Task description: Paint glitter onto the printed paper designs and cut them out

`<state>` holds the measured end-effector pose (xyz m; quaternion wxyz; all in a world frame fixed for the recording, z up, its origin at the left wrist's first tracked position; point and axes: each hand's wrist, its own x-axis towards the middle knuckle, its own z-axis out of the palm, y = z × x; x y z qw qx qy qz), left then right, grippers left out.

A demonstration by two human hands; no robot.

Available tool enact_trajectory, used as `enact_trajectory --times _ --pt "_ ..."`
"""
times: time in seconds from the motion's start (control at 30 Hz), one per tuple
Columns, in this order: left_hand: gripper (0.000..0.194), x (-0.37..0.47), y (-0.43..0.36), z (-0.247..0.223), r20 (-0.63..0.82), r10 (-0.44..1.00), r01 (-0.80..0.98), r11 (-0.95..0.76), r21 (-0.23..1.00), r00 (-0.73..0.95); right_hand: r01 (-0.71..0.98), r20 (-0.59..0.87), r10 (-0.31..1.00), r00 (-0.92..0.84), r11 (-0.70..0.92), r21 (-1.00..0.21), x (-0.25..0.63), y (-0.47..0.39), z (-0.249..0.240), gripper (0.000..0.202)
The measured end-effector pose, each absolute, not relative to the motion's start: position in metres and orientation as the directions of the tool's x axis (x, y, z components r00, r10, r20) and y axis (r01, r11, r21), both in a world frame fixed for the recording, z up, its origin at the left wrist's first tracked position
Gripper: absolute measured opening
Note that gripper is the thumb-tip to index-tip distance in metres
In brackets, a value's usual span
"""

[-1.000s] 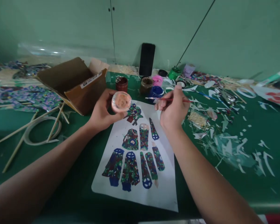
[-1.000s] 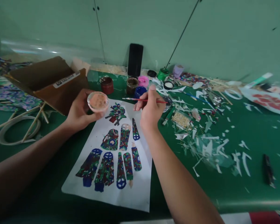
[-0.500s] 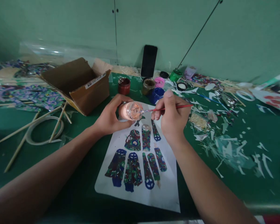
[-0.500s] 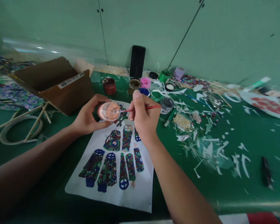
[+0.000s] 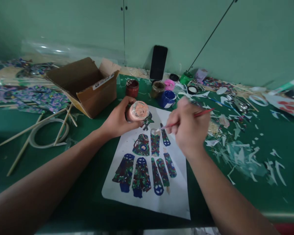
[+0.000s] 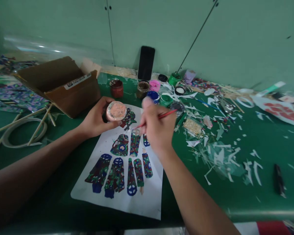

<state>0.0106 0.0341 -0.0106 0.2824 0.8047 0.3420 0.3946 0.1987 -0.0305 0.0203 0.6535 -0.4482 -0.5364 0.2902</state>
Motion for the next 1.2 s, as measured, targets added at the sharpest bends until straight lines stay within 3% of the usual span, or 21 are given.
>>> enact_trajectory --times 0.1,0.3,1.2 --pt "0.051 0.013 0.034 -0.011 0.425 0.793 0.359 -0.586 0.726 0.436 0.263 0.42 0.897 0.138 0.376 -0.889 0.191 -0.04 0.008 0.051" --pt "0.044 0.014 0.035 -0.012 0.43 0.802 0.345 -0.576 0.741 0.415 0.437 0.386 0.919 0.085 0.313 -0.843 0.181 -0.039 0.001 0.05" --pt "0.05 0.013 0.039 -0.018 0.445 0.788 0.294 -0.586 0.755 0.426 0.507 0.409 0.912 -0.017 0.36 -0.783 0.183 -0.041 -0.001 0.048"
